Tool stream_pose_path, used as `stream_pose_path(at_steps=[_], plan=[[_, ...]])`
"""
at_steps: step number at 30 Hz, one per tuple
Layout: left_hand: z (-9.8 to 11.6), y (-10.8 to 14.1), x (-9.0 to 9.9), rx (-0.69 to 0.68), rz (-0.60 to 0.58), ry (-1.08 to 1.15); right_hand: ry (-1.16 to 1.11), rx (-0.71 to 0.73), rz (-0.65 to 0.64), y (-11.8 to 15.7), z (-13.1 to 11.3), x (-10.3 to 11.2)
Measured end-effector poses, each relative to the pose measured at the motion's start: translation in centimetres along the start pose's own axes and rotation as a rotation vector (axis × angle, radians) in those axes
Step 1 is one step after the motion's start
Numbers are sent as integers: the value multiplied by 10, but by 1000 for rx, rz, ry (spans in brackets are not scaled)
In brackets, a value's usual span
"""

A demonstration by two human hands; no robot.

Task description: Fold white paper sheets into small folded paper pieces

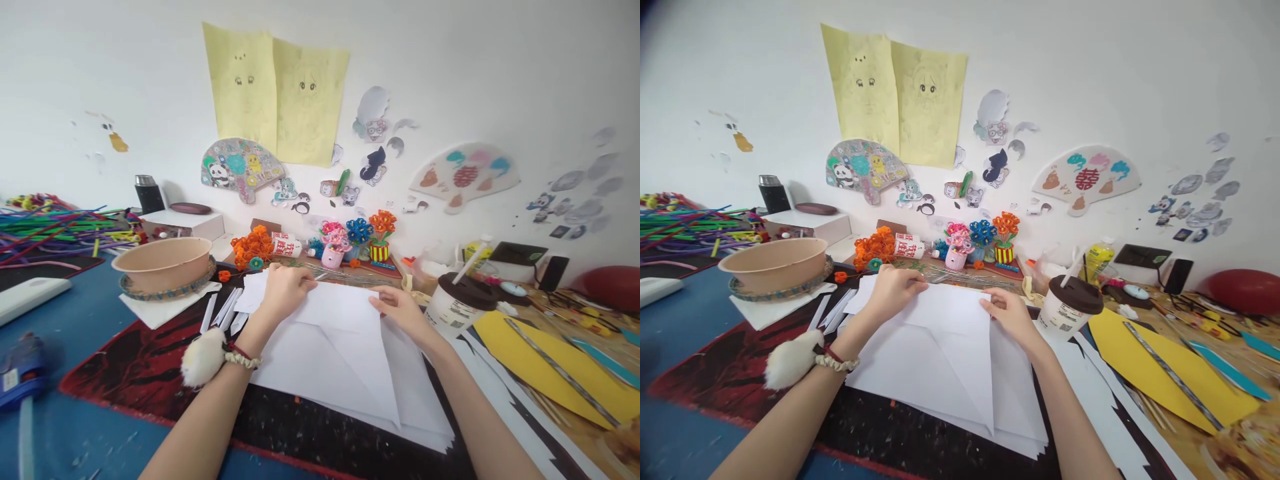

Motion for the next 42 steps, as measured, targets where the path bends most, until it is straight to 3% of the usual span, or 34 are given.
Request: stream_pose_path(at_steps=[3, 7, 12, 16, 21, 28, 34, 42], plan=[[12, 3, -1, -62, 29, -68, 53, 8, 51, -2, 3, 1], [44, 12, -2, -226, 68, -176, 48, 38, 110, -3, -2, 4], [66, 18, -22, -242, -12, 65, 58, 75, 77, -1, -16, -4], [60, 17, -44, -113, -122, 413, 61, 115, 18, 3, -28, -14], [49, 16, -53, 39, -147, 593, 114, 182, -12, 8, -42, -20], [46, 18, -58, 137, -172, 644, 179, 205, -37, 11, -50, -23], [47, 18, -60, 132, -184, 672, 124, 193, -93, 8, -45, -29], [40, 18, -68, 188, -231, 637, 151, 168, -18, 8, -41, -23]])
Point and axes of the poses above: each hand's wrist, its own y-axis away from the middle knuckle, its own x-axis out of the back of the hand, z = x × y, the point moved 9 cm from there along -y, towards the middle knuckle, and after that the axes turned 10 degrees about y, right-handed, at the moved point
